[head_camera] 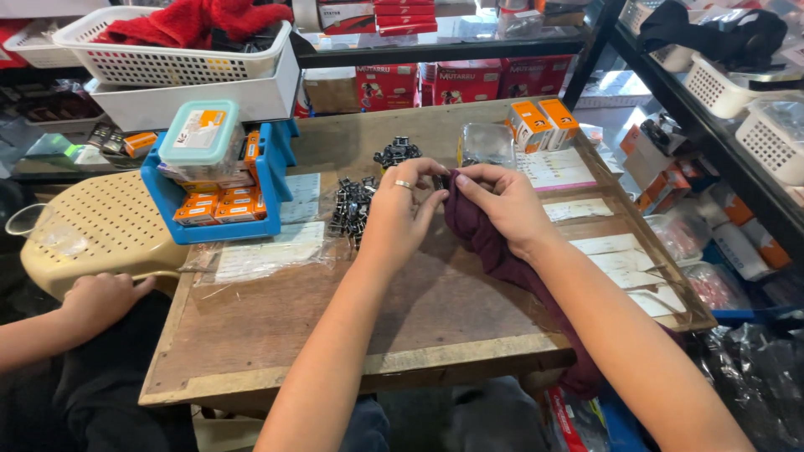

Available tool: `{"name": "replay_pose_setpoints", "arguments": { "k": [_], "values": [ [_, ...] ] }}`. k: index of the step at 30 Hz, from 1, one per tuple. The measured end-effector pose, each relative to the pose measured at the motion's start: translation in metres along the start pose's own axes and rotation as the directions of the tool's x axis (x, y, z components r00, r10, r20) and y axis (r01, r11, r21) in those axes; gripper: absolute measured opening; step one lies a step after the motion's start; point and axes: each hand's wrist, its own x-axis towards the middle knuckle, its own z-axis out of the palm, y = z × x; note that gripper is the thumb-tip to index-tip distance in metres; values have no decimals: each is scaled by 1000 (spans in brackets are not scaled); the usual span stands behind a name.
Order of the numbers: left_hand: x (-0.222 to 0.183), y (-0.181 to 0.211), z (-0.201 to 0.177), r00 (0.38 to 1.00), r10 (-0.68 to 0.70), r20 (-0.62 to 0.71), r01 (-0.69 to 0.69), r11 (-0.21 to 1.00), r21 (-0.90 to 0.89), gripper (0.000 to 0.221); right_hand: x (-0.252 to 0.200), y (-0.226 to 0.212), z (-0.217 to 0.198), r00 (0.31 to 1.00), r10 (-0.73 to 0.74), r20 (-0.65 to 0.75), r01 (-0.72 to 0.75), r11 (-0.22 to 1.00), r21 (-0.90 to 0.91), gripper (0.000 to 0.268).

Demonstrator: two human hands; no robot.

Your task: Cleaning small metal clips or connectors with a cloth.

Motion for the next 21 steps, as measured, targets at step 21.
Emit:
{"name": "replay_pose_setpoints", "arguments": {
  "k": [21],
  "values": [
    [-5,-6,5,993,32,112,-38,998,50,26,19,35,-24,983,136,121,-136,991,-8,16]
  ]
}}
